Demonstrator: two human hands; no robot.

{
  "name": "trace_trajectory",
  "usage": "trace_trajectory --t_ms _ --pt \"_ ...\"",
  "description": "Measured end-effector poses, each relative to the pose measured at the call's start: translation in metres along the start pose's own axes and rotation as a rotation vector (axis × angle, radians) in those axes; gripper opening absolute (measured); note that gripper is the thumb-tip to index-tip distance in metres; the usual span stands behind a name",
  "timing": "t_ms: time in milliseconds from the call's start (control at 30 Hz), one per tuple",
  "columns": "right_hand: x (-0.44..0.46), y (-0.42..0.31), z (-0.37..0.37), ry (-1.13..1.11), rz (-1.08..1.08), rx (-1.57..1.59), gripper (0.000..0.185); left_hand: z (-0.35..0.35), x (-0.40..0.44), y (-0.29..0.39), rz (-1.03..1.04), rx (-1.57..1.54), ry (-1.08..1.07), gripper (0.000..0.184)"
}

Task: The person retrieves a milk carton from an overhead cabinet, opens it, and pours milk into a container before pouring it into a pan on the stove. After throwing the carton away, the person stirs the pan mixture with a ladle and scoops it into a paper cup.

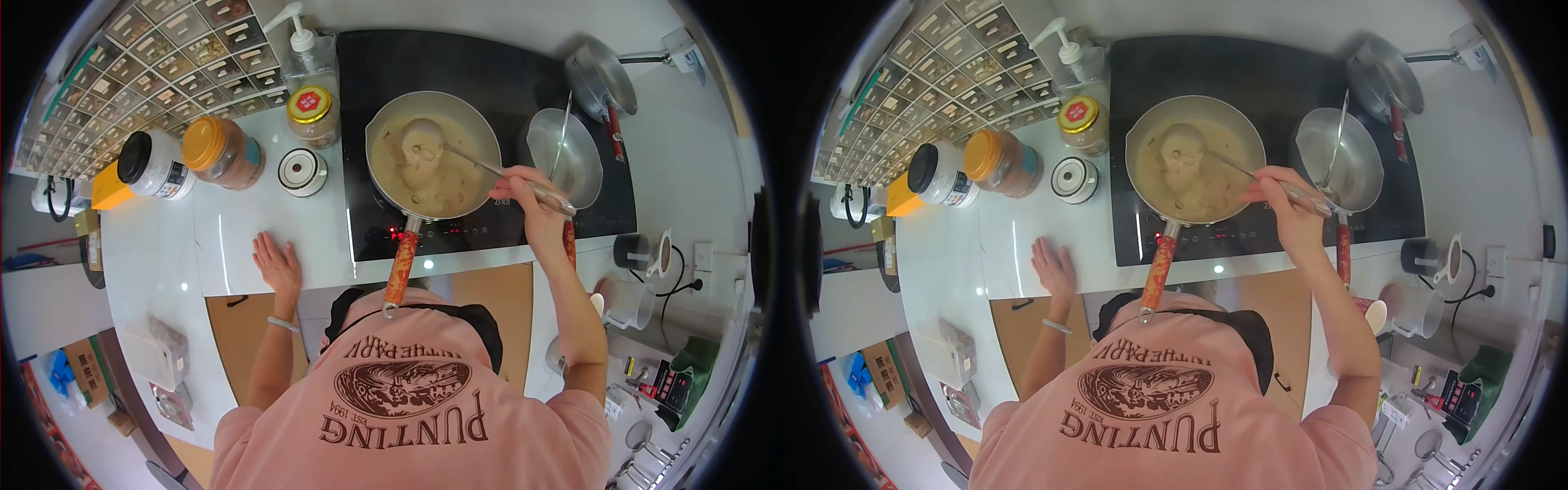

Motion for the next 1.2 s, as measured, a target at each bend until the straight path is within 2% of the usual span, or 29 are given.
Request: trace_trajectory --t_ms 200,333,433,533,633,733,833,933,1033,1200 --pt "0.01 -0.016 -0.012 -0.087 -0.447 -0.43 0.018 0.0 0.0 -0.001 0.009 0.0 -0.001 0.059" --pt "0.027 0.0 -0.002 -0.222 -0.869 -0.878 0.04 0.0 -0.001 0.0 0.0 -0.005 -0.002 0.059" --pt "0.031 0.009 0.004 -0.33 -0.96 -1.055 0.055 0.0 -0.001 0.0 -0.001 -0.012 -0.001 0.059" --pt "0.026 0.012 -0.004 -0.414 -0.896 -1.154 0.06 0.0 -0.001 0.0 0.002 -0.017 0.01 0.059" --pt "0.014 0.007 -0.016 -0.378 -0.884 -1.131 0.047 0.001 -0.002 -0.001 0.005 -0.018 0.015 0.059" --pt "0.003 -0.01 -0.027 -0.375 -0.733 -0.964 0.031 0.002 0.0 -0.001 0.001 -0.001 0.006 0.059" --pt "-0.001 -0.022 -0.039 -0.385 -0.463 -0.852 0.016 0.003 0.0 -0.002 0.002 0.017 0.005 0.06" --pt "0.001 -0.002 -0.043 -0.291 0.023 -0.283 0.017 0.003 0.0 -0.003 -0.002 0.016 0.002 0.06" --pt "0.002 0.017 -0.033 -0.175 0.32 0.054 0.023 0.003 -0.001 -0.003 -0.003 0.009 0.003 0.06" --pt "-0.007 0.047 0.005 -0.048 0.41 0.377 0.028 0.005 -0.002 -0.005 -0.004 0.0 0.005 0.06"
Point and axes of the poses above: each hand's wrist, its own x-axis towards the middle knuckle, its own z-axis out of the palm, y = z × x, the point moved 2 cm from there along x, towards the middle knuckle, and after that the axes turned 3 degrees about -x, right-handed, at the moved point
